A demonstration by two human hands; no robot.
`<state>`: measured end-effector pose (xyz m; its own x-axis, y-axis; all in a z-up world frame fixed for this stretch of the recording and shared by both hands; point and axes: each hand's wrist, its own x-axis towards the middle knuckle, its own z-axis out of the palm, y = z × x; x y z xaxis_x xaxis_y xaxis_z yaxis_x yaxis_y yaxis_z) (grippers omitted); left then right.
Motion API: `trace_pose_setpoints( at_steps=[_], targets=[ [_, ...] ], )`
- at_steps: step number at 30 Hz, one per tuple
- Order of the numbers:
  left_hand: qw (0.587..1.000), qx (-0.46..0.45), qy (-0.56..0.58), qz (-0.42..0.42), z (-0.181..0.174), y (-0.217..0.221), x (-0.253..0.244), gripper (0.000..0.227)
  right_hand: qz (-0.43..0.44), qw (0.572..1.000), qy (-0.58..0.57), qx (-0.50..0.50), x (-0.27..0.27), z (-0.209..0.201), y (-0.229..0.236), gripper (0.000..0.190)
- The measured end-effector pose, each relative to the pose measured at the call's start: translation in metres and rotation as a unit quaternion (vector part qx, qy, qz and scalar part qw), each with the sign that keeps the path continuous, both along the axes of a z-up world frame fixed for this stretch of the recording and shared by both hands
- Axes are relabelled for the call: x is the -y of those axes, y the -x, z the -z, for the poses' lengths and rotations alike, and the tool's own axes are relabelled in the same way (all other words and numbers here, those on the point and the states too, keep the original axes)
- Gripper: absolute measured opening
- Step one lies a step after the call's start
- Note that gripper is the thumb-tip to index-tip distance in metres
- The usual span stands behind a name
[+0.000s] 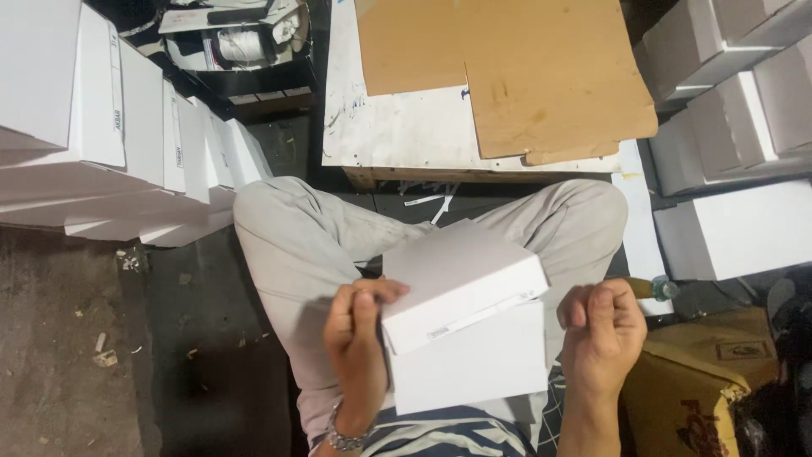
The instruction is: Applying glue to a label strip and adhering it to a cardboard box
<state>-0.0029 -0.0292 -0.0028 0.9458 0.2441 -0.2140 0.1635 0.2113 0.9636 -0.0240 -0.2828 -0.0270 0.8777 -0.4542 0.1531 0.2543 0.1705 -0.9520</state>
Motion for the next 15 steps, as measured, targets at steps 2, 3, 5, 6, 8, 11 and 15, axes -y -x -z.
trace_pose_setpoints(
  at_steps=[2, 3, 5, 6, 8, 11, 15],
  targets=[
    [0.991, 0.129, 0.027, 0.016, -0.006, -0.005, -0.011, 0.035, 0.042, 0.996, 0.026, -0.070, -0.008, -0.012, -0.003, 0.045],
    [0.991, 0.131, 0.027, 0.014, -0.018, -0.005, -0.014, 0.035, 0.040, 0.997, 0.026, -0.068, -0.004, -0.014, -0.006, 0.045],
    [0.967, 0.239, 0.089, 0.016, -0.043, -0.005, -0.019, 0.043, 0.015, 0.998, 0.055, -0.024, 0.003, -0.018, -0.013, 0.040],
    [0.966, 0.241, 0.088, 0.014, -0.053, -0.006, -0.024, 0.043, 0.012, 0.998, 0.055, -0.022, -0.004, -0.032, -0.015, 0.040],
    [0.954, 0.274, 0.081, 0.089, -0.073, -0.008, -0.033, 0.025, -0.046, 0.995, 0.090, 0.016, -0.019, -0.061, -0.020, 0.041],
    [0.920, 0.301, -0.127, 0.214, -0.111, -0.016, -0.030, 0.053, -0.044, 0.960, 0.259, 0.093, -0.067, -0.091, -0.007, 0.043],
    [0.847, -0.033, 0.371, 0.380, -0.153, -0.008, 0.012, 0.053, -0.052, 0.982, 0.089, -0.161, -0.162, -0.137, 0.012, 0.073]
  ],
)
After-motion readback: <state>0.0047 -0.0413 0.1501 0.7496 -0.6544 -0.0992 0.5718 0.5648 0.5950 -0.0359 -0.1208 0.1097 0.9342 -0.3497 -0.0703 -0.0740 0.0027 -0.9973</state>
